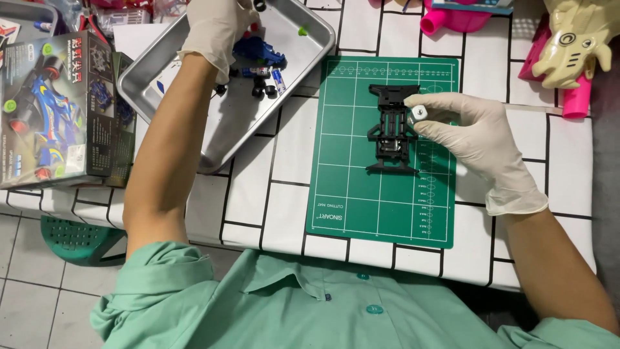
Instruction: Assembling a Mini 4WD toy car model by attaching small gears and components to the chassis.
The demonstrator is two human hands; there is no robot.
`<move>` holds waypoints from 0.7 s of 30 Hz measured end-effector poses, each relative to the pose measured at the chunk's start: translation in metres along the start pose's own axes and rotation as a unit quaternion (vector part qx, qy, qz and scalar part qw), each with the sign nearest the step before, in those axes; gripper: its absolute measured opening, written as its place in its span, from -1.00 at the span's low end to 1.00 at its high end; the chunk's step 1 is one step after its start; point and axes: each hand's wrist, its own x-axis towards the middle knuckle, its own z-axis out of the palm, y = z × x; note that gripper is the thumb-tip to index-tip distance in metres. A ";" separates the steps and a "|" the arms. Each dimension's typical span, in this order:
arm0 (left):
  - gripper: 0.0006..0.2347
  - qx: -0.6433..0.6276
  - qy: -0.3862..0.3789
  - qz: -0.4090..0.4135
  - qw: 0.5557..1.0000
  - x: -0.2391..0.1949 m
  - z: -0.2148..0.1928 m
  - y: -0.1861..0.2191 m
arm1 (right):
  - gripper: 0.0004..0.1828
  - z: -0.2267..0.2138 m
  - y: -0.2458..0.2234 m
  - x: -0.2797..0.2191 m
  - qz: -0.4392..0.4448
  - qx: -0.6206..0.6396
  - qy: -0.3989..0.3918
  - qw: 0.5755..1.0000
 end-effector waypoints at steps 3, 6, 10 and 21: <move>-0.90 0.035 -0.010 -0.034 0.999 0.002 0.027 -0.031 | -0.65 -0.001 0.000 0.002 0.016 0.007 0.006 1.000; -0.89 0.060 -0.017 -0.056 0.996 0.024 0.066 -0.065 | -0.65 -0.003 0.004 0.003 0.009 0.011 -0.005 1.000; -0.94 0.109 0.045 -0.049 0.992 0.041 0.088 -0.092 | -0.63 -0.004 0.003 0.002 0.025 0.003 -0.008 1.000; -0.82 0.057 0.027 -0.051 0.997 0.021 0.052 -0.050 | -0.63 -0.007 -0.004 0.001 0.045 0.005 -0.009 0.999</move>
